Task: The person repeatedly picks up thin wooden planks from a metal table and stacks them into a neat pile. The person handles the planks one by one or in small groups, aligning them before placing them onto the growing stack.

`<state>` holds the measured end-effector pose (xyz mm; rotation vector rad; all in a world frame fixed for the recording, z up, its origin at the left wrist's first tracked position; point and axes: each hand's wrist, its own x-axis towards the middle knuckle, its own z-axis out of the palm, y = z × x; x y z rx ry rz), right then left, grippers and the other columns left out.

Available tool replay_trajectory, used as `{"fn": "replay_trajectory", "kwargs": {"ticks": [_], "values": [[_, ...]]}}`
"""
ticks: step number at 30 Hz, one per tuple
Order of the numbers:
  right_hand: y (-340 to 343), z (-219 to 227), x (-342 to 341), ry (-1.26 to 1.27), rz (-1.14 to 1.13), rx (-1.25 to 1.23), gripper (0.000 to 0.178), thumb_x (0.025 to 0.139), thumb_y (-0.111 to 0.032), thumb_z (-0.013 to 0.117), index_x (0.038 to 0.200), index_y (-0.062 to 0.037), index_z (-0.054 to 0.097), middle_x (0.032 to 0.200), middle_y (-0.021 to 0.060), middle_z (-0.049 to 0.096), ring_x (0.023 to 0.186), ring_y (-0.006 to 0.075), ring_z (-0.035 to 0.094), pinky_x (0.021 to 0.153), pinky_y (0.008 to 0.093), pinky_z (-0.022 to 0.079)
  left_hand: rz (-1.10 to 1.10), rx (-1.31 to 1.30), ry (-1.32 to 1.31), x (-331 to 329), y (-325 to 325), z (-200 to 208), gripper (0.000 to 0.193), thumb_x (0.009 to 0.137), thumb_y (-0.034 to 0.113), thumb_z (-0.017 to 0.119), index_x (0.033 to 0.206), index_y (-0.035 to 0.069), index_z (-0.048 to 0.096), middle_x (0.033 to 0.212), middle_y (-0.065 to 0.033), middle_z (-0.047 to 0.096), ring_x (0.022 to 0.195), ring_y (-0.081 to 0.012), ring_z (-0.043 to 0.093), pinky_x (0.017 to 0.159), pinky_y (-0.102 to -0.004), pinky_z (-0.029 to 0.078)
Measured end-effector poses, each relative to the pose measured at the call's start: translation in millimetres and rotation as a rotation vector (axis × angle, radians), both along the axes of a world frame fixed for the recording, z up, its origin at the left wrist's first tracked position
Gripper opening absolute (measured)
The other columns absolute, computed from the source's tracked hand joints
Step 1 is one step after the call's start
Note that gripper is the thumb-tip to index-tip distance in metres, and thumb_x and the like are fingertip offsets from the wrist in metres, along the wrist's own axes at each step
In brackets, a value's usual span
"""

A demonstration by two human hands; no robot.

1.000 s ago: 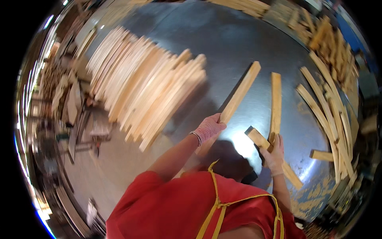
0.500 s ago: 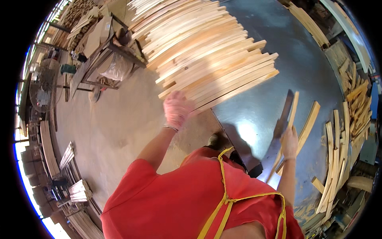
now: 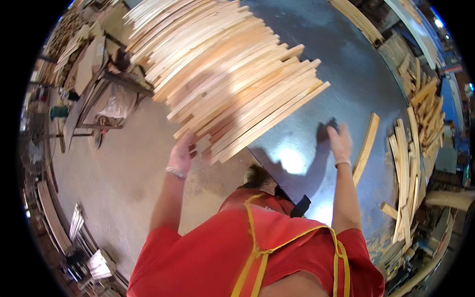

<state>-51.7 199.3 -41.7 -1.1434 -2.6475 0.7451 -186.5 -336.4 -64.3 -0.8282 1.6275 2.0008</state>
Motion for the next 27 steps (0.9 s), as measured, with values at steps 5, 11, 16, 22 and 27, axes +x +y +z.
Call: {"fn": "replay_trajectory", "kwargs": {"ticks": [5, 11, 16, 22, 27], "values": [[72.9, -2.3, 149.3, -0.412, -0.452, 0.111, 0.072, 0.088, -0.046, 0.080, 0.138, 0.0017, 0.059, 0.130, 0.0268, 0.068, 0.122, 0.0467, 0.065, 0.107, 0.0510, 0.051, -0.419, 0.053, 0.128, -52.9, -32.9, 85.5, 0.055, 0.103, 0.051, 0.071, 0.131, 0.003, 0.068, 0.109, -0.0079, 0.072, 0.102, -0.0217, 0.069, 0.083, -0.0406, 0.059], [-22.6, -46.2, 105.3, 0.183, -0.300, -0.703, 0.084, 0.095, -0.024, 0.082, 0.161, 0.0002, 0.034, 0.108, 0.0133, 0.071, 0.091, 0.0202, 0.066, 0.082, 0.0366, 0.056, -1.156, -0.101, 0.103, -151.4, 78.8, 121.8, 0.071, 0.102, 0.044, 0.065, 0.149, -0.007, 0.054, 0.137, -0.0252, 0.069, 0.121, -0.0340, 0.070, 0.106, -0.0425, 0.055], [-155.5, -15.4, 1.4, -0.003, 0.039, -0.774, 0.099, 0.092, -0.047, 0.077, 0.164, 0.0008, 0.029, 0.127, 0.0298, 0.073, 0.119, 0.0387, 0.071, 0.103, 0.0431, 0.055, -1.511, -0.971, 0.522, -130.4, 169.6, 149.5, 0.067, 0.091, 0.028, 0.066, 0.153, 0.003, 0.054, 0.144, -0.0254, 0.066, 0.131, -0.0413, 0.064, 0.112, -0.0448, 0.051], [-99.2, -21.7, -65.6, -0.203, 0.520, -0.974, 0.062, 0.095, -0.041, 0.076, 0.138, 0.0011, 0.060, 0.110, 0.0143, 0.077, 0.099, 0.0245, 0.074, 0.085, 0.0380, 0.059, -1.062, -1.135, 1.286, -168.8, 96.9, 118.0, 0.025, 0.085, 0.022, 0.072, 0.105, 0.006, 0.073, 0.136, -0.0173, 0.071, 0.125, -0.0379, 0.066, 0.110, -0.0454, 0.053], [20.8, 36.0, -113.6, 0.175, 0.398, -0.902, 0.044, 0.098, -0.037, 0.072, 0.126, -0.0034, 0.069, 0.105, 0.0075, 0.075, 0.095, 0.0157, 0.071, 0.080, 0.0371, 0.058, -0.878, -1.413, 1.040, -213.2, 28.4, 81.7, 0.050, 0.082, 0.025, 0.079, 0.128, 0.007, 0.073, 0.143, -0.0165, 0.064, 0.126, -0.0391, 0.064, 0.106, -0.0478, 0.054]]}}
